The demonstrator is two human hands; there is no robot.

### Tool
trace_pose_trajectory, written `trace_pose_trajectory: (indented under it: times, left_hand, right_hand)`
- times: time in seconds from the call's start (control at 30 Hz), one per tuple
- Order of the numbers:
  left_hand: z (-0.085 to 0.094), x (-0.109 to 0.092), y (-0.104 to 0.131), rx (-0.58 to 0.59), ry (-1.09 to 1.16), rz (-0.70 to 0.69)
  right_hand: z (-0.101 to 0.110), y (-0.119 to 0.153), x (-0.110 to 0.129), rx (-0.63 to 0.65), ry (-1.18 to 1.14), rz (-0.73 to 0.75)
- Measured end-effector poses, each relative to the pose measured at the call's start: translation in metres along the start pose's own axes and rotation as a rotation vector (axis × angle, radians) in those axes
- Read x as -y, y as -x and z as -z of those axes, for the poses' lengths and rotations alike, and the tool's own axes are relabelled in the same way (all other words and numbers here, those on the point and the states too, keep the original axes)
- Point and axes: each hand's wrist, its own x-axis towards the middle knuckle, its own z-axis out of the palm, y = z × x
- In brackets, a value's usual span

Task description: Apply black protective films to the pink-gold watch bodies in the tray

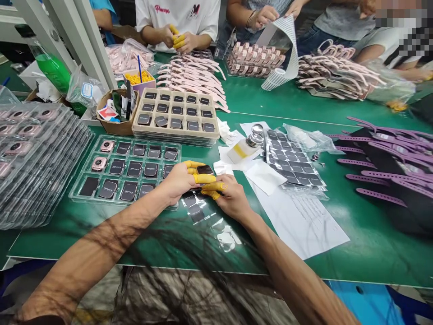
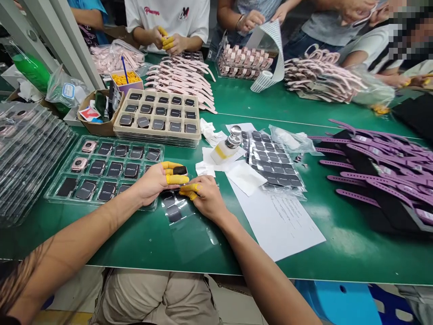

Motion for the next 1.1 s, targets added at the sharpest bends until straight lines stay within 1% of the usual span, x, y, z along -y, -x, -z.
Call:
trace_pose_trajectory:
  times: [0.03,0.1,0.17,0.23,0.27,0.33,0.37,0.43,0.5,0.6,0.7,0.83,1.03,1.1]
  left_hand:
    - [0.0,0.0,0.0,0.0,-0.002,-0.004]
    - [0.0,0.001,-0.001,-0.012,-0.001,-0.016]
    - [0.0,0.004,-0.002,-0.026,0.0,-0.033]
    - [0.0,0.007,-0.003,-0.029,-0.032,-0.068]
    - [0.001,0.009,-0.003,-0.024,-0.085,-0.099]
    - [0.003,0.013,-0.002,-0.006,-0.279,-0.21]
    - [0.005,0.014,-0.001,0.001,-0.394,-0.274]
    - [0.009,0.015,0.002,0.014,-0.576,-0.365]
    - [0.012,0.015,0.004,0.02,-0.656,-0.374]
    - [0.012,0.014,0.005,0.043,-0.724,-0.35]
    - [0.008,0.014,0.005,0.04,-0.789,-0.347]
    - [0.004,0.013,0.006,0.037,-0.832,-0.294]
    - [0.001,0.014,0.008,-0.029,-0.86,-0.303]
    - [0.001,0.014,0.009,-0.034,-0.86,-0.308]
  right_hand:
    - [0.004,0.002,0.004,0.004,-0.009,0.018]
    - [0.019,0.007,0.015,0.0,-0.034,0.018]
    - [0.041,0.01,0.028,-0.041,-0.154,-0.04]
    - [0.062,0.009,0.036,-0.078,-0.415,-0.162]
    - [0.07,0.005,0.038,-0.091,-0.551,-0.239]
    - [0.076,-0.006,0.035,-0.117,-0.731,-0.399]
    - [0.074,-0.012,0.032,-0.13,-0.765,-0.477]
    - [0.063,-0.023,0.024,-0.153,-0.802,-0.601]
    - [0.048,-0.027,0.02,-0.137,-0.871,-0.683]
    - [0.031,-0.023,0.022,-0.098,-0.952,-0.753]
    - [0.024,-0.017,0.029,-0.129,-0.97,-0.788]
    - [0.02,-0.017,0.032,-0.17,-0.979,-0.817]
    - [0.019,-0.016,0.03,-0.166,-0.996,-0.818]
    - [0.019,-0.015,0.031,-0.164,-1.003,-0.819]
